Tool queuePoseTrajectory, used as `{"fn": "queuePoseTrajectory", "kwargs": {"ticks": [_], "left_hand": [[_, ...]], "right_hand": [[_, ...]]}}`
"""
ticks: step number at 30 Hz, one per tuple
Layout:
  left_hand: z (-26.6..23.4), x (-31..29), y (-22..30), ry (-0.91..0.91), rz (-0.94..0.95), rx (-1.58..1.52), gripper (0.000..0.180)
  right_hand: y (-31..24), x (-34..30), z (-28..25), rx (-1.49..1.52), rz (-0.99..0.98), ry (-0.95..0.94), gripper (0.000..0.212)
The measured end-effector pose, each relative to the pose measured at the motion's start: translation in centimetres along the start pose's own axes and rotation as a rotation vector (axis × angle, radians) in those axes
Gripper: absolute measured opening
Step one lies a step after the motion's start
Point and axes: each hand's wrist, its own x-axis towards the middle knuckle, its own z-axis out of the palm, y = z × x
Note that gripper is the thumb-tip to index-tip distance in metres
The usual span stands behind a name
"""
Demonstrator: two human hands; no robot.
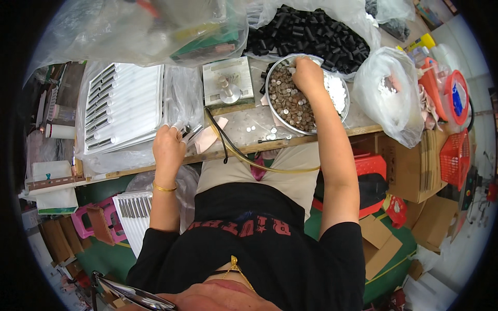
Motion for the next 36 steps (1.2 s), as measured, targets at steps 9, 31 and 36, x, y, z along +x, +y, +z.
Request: {"fn": "queuePoseTrajectory", "kwargs": {"ticks": [9, 31, 36], "left_hand": [[2.5, 4.0, 3.5, 0.018, -0.411, -1.290, 0.019], [3.0, 2.5, 3.7, -0.092, -0.388, -1.335, 0.017], [2.5, 2.6, 5.1, -0.147, -0.378, -1.365, 0.017]], "right_hand": [[-12.8, -4.3, -6.7, 1.117, 0.142, -0.226, 0.019], [-8.7, 4.3, 1.1, -0.422, -0.517, -0.359, 0.013], [-7.8, 5.5, 5.4, -0.357, -0.410, -0.303, 0.018]]}}
